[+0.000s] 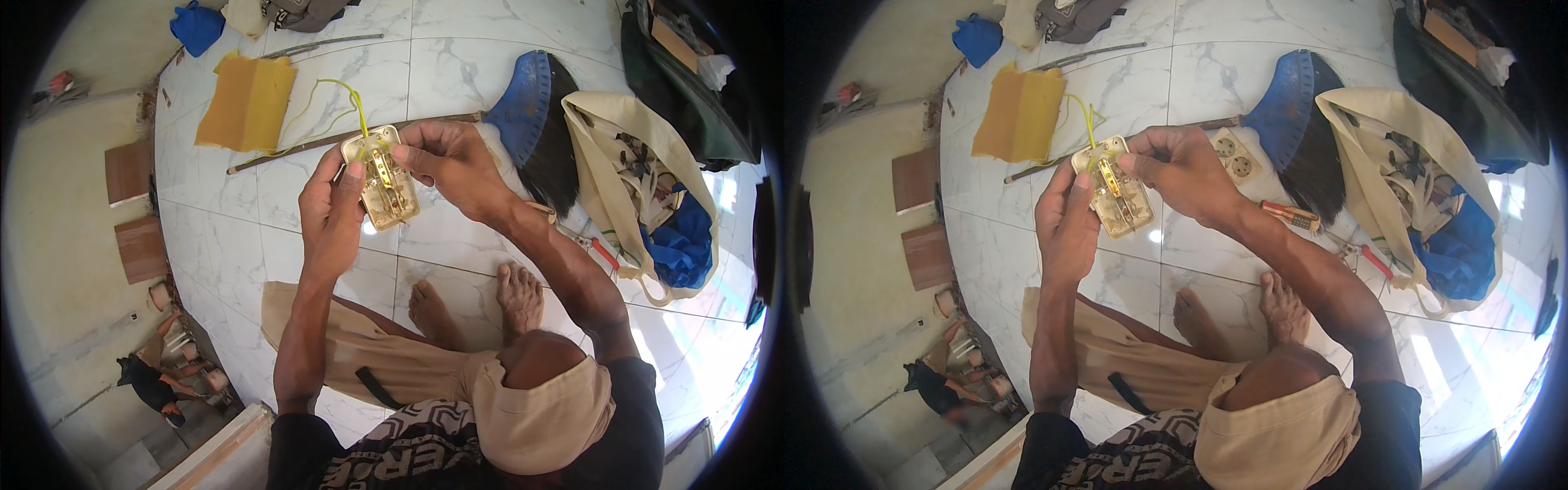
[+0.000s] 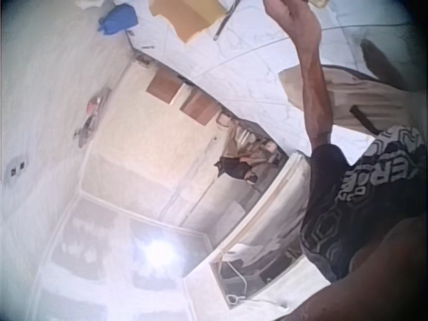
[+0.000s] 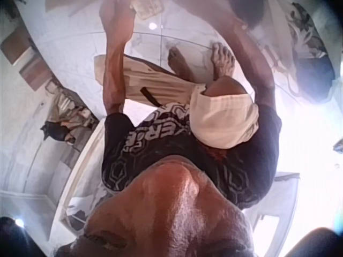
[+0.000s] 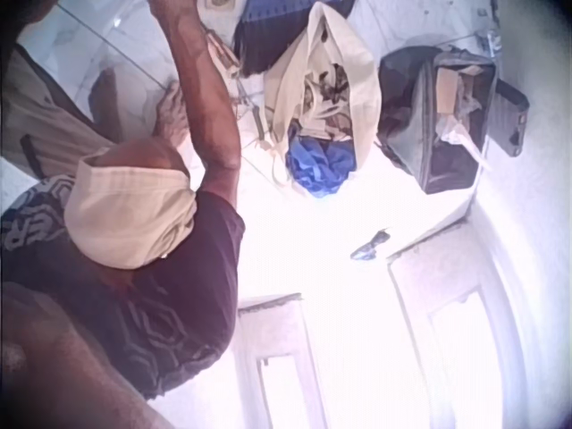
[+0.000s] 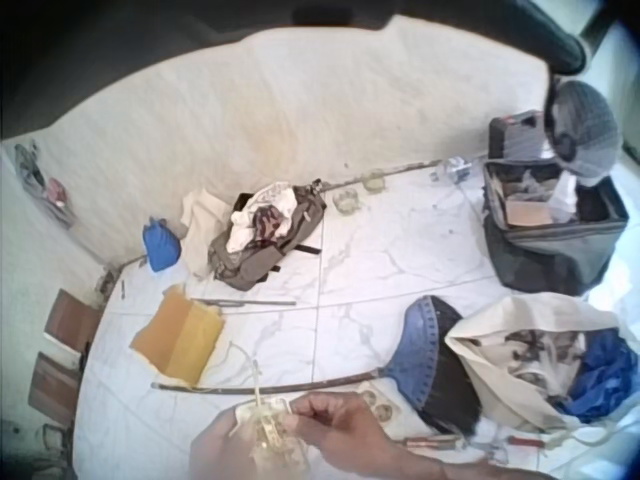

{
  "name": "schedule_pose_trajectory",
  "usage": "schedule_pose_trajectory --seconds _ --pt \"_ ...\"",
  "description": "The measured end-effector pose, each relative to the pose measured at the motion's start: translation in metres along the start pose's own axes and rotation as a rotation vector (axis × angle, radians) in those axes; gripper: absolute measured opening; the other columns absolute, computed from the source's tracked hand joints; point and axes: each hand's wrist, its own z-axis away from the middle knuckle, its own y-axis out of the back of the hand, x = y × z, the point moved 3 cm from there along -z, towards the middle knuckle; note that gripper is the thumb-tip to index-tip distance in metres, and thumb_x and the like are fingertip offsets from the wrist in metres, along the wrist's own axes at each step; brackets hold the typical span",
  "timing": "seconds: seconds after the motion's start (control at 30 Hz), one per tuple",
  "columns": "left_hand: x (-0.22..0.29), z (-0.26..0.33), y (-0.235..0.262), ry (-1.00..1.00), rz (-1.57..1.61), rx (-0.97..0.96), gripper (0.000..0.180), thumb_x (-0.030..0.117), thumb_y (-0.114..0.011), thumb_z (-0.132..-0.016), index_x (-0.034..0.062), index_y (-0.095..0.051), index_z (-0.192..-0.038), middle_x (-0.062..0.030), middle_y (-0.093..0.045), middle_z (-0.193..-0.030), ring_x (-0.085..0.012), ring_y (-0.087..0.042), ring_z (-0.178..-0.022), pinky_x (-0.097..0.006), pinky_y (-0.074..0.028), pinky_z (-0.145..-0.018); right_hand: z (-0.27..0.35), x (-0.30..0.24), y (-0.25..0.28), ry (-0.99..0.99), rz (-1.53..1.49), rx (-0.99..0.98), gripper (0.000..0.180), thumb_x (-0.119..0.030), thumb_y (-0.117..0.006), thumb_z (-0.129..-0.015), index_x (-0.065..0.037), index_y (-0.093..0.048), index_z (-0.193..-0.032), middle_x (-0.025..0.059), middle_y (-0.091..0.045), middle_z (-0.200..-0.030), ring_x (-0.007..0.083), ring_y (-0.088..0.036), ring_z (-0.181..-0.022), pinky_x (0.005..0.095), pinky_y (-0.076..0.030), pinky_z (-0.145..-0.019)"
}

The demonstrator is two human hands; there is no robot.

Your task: The person sits on the floor and assembles a wall socket by connecting a yellow wire to the internal terminals using a screwdriver. They then attach the socket cover and tighten the screws to secure the assembly.

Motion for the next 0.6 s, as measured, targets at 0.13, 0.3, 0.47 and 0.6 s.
schedule_pose_trajectory --seconds 0.13,0.3,0.47,0.6 --pt "-0.004 -0.001 0.000 -0.006 -0.072 -0.020 0.041 0.017 -0.048 -0.110 -0.0079 -0.047 -0.143 -0.0158 -0.061 -0.131 -0.0190 -0.062 -0.119 -0.036 -0.052 -0.104 0.003 -0.002 -0.004 0.084 0.196 0.095 0.028 -0.021 -0.070 -0.096 0.006 -0.073 -0.103 0.0065 -0.071 -0.081 0.0106 -0.059 -0.071 0.0296 -0.049 -0.065" --pt "-0.009 -0.004 0.002 -0.036 -0.066 0.026 0.038 0.021 -0.048 -0.111 -0.0047 -0.050 -0.139 -0.0128 -0.066 -0.120 -0.0120 -0.065 -0.104 -0.028 -0.056 -0.088 0.004 -0.008 -0.004 0.019 0.204 0.055 0.033 -0.025 -0.070 -0.097 0.006 -0.073 -0.108 0.0080 -0.073 -0.089 0.0118 -0.062 -0.075 0.0299 -0.052 -0.070" --pt "-0.004 -0.005 0.001 -0.049 0.034 0.064 0.040 0.021 -0.050 -0.110 -0.0068 -0.049 -0.140 -0.0144 -0.063 -0.125 -0.0159 -0.064 -0.112 -0.032 -0.055 -0.096 0.019 0.006 0.003 0.027 0.075 -0.123 0.035 -0.024 -0.074 -0.097 0.004 -0.070 -0.118 0.0067 -0.070 -0.099 0.0108 -0.062 -0.088 0.0287 -0.052 -0.081" --pt "-0.008 -0.006 0.003 -0.032 0.055 0.047 0.041 0.020 -0.050 -0.110 -0.0076 -0.048 -0.140 -0.0158 -0.063 -0.126 -0.0186 -0.064 -0.115 -0.035 -0.054 -0.100 0.025 0.023 -0.001 -0.002 -0.095 -0.183 0.034 -0.016 -0.075 -0.096 0.002 -0.068 -0.124 0.0057 -0.068 -0.101 0.0106 -0.062 -0.095 0.0284 -0.052 -0.086"
